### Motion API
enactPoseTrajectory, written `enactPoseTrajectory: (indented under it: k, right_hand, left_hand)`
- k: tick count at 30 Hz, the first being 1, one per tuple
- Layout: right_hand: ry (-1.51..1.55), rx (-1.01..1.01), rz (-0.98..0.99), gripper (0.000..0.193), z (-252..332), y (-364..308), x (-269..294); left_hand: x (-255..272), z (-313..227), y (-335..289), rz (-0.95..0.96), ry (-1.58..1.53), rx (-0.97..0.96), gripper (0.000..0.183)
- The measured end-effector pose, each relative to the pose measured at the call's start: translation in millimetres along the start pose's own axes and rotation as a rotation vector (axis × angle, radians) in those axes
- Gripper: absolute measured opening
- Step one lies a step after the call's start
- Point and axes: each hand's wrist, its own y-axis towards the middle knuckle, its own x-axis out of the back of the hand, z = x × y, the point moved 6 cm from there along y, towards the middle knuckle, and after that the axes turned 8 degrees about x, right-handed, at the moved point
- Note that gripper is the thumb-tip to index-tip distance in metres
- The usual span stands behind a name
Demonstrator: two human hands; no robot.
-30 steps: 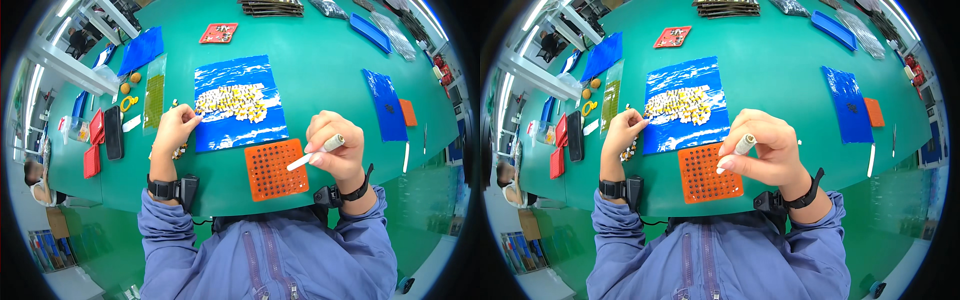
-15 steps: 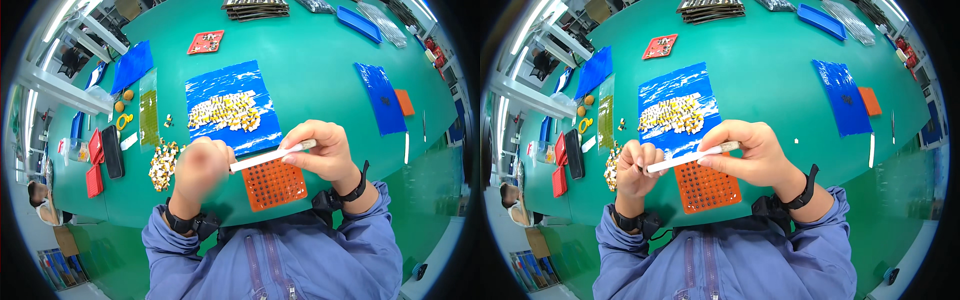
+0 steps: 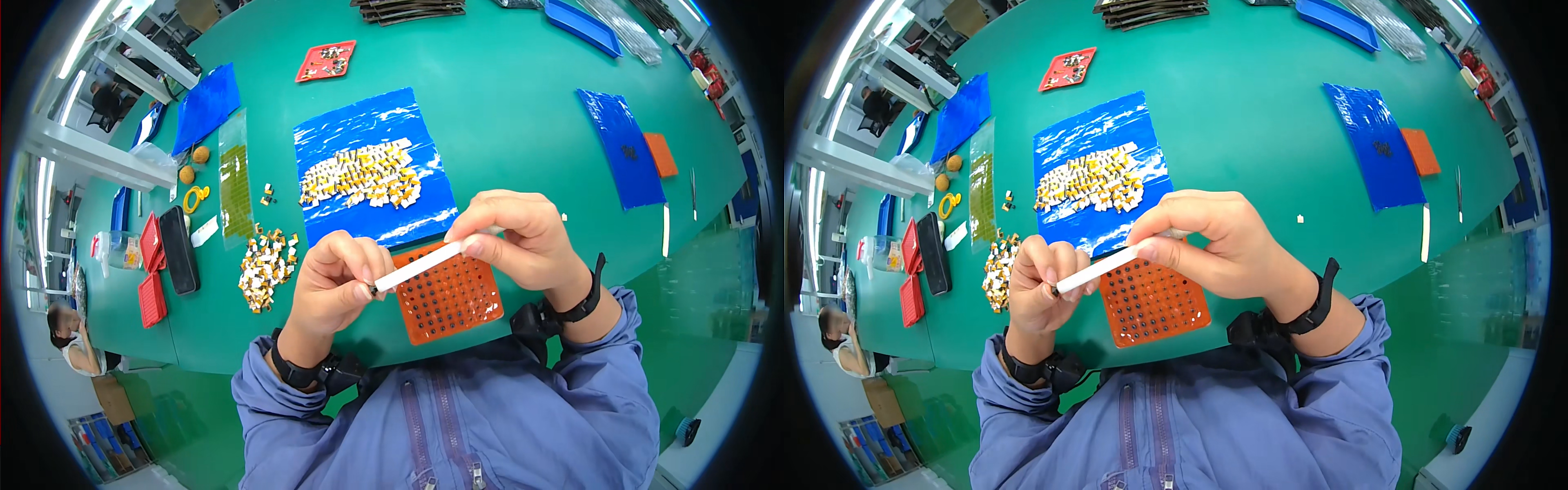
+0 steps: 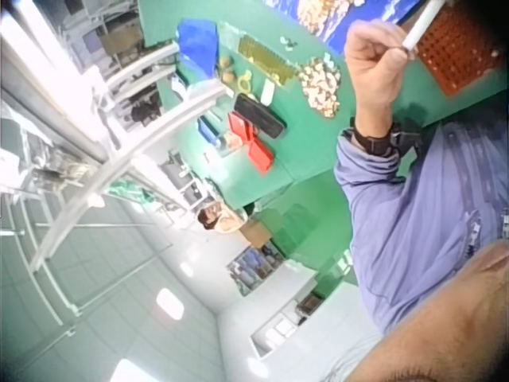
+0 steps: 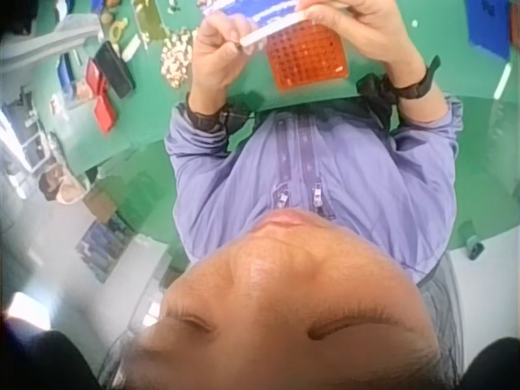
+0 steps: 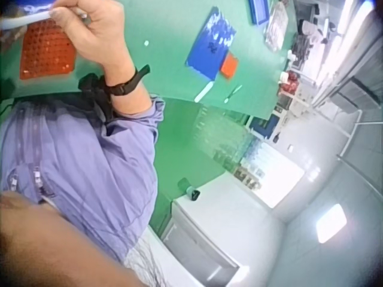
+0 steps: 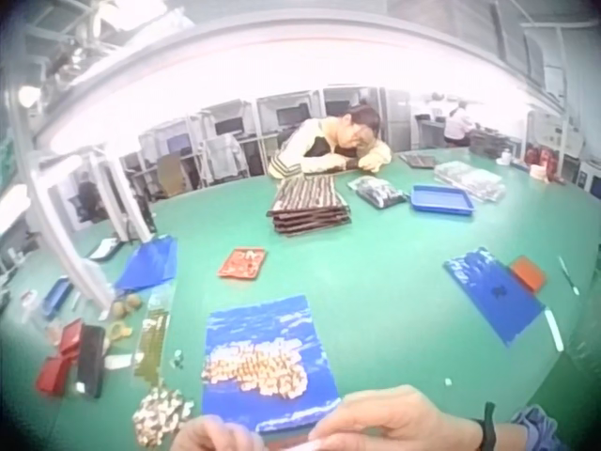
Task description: The person repeatedly picks small yellow and white electronic components from a blue sheet and places them into the holes of an orange pegboard. The person uses a white stick-like tool to assist in positioning the components. The task continues in a repetitive loop throughout the clip.
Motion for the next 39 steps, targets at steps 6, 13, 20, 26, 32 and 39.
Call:
enactPoseTrajectory:
  k: [6,13,20,26,32,39]
  right_hand:
    - [-0.02,0.074,0.033,0.012,3,2,-4]
    - [-0.036,0.092,-0.027,0.013,4,2,-5]
    - [-0.11,0.078,0.024,0.012,4,-2,-4]
    - [-0.083,0.144,0.03,0.008,10,0,-7]
    - [-0.125,0.183,0.027,0.008,13,0,-8]
    - [-0.172,0.183,0.075,0.01,14,0,-8]
  left_hand:
    - [0,0,-1,0.015,0.013,0.001,0.011]
    - [-1,1,-2,0.01,0.013,0.024,0.011]
    - [-1,2,-2,-0.004,0.04,0.029,0.011]
    - [-1,-2,-3,-0.007,0.024,0.021,0.011]
    - [0,-3,-4,0.003,0.033,0.018,0.011]
    - [1,-3,-5,-0.003,0.015,0.016,0.011]
